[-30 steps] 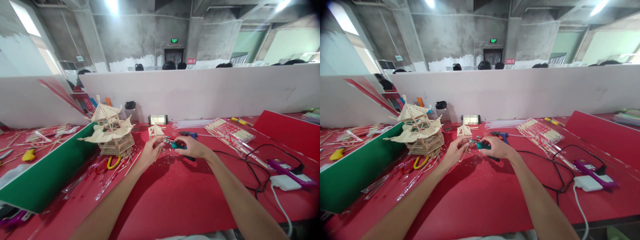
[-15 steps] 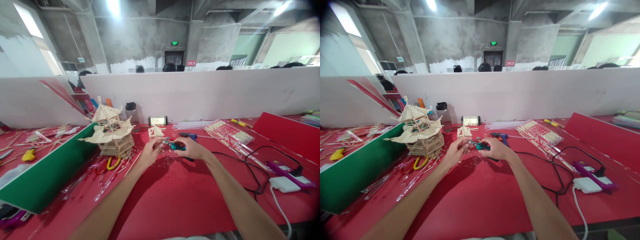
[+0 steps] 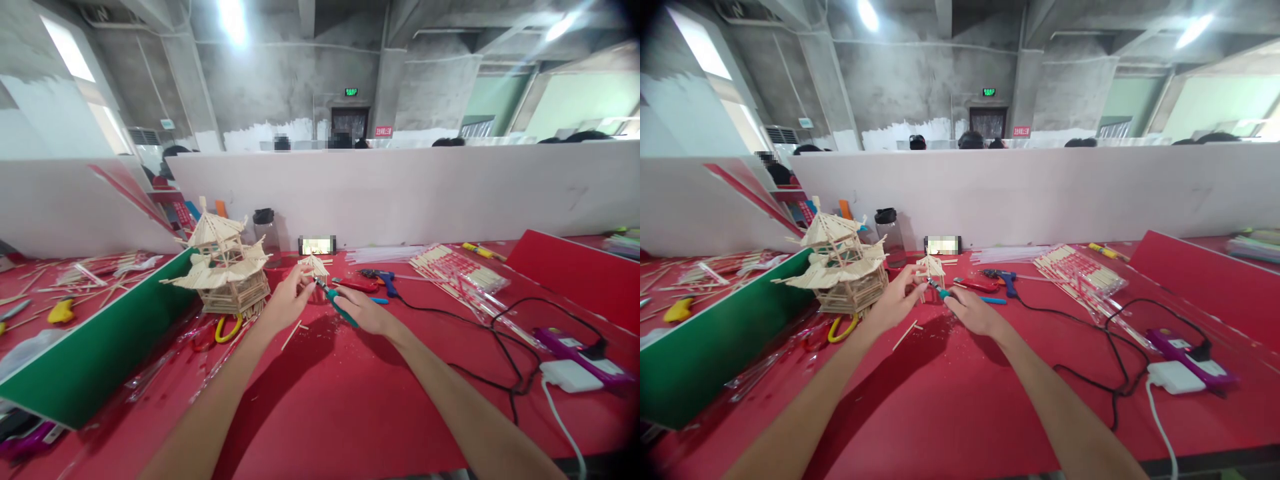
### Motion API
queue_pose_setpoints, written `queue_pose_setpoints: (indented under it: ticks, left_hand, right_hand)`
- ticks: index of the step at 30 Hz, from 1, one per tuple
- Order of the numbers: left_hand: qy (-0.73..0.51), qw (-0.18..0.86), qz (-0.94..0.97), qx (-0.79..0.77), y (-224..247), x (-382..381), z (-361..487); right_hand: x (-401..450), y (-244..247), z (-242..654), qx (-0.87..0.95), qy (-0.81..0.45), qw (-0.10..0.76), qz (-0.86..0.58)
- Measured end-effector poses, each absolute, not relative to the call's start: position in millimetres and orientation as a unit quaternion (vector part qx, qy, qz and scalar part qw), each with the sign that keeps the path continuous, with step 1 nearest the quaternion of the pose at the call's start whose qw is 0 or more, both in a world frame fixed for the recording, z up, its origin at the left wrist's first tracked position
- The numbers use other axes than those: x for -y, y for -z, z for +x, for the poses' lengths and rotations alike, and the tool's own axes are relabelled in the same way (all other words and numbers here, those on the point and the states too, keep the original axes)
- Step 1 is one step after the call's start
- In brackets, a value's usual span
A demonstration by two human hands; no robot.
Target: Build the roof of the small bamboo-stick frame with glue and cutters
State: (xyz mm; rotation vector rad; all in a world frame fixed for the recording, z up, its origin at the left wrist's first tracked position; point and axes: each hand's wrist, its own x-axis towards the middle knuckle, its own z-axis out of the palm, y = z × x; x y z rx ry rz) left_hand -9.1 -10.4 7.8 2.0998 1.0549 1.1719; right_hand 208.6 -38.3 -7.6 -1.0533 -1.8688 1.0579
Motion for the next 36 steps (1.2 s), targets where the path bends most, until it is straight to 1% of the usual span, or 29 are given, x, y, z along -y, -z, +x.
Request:
queue_pose_setpoints:
  ticks: [2, 4, 6, 9, 10, 14, 17, 26, 36]
  left_hand:
    - [-0.417, 0.275, 0.780, -0.376, -16.9, 6.4, -21.6]
    - [-0.400, 0.267, 0.799, -0.362, -24.3, 4.6, -32.3]
    - [-0.373, 0.267, 0.822, -0.338, -27.9, 6.0, -37.4]
    - [-0.342, 0.283, 0.844, -0.299, -24.9, 10.7, -32.0]
    - [-0.344, 0.284, 0.845, -0.296, -22.3, 12.0, -27.7]
    - [-0.395, 0.232, 0.827, -0.327, -10.4, 13.5, -11.0]
    - [-0.392, 0.197, 0.832, -0.340, -4.4, 13.6, -5.6]
    - [-0.388, 0.164, 0.818, -0.393, 9.3, 8.4, -3.5]
    - [-0.398, 0.163, 0.814, -0.390, 9.5, 9.9, -0.2]
  right_hand:
    - [42.2, 10.5, 201.1, 0.627, -0.554, 0.364, -0.409]
    - [48.6, 12.6, 194.8, 0.510, -0.676, 0.359, -0.392]
    - [56.5, 14.5, 189.5, 0.413, -0.752, 0.357, -0.368]
    - [66.3, 19.4, 181.5, 0.303, -0.809, 0.370, -0.343]
    - [68.4, 21.9, 178.4, 0.271, -0.818, 0.376, -0.341]
    - [72.0, 33.1, 164.5, 0.174, -0.832, 0.396, -0.347]
    - [72.6, 40.1, 156.6, 0.142, -0.833, 0.409, -0.344]
    - [70.5, 44.3, 148.5, 0.123, -0.839, 0.408, -0.338]
    - [74.2, 43.8, 145.9, 0.126, -0.836, 0.419, -0.333]
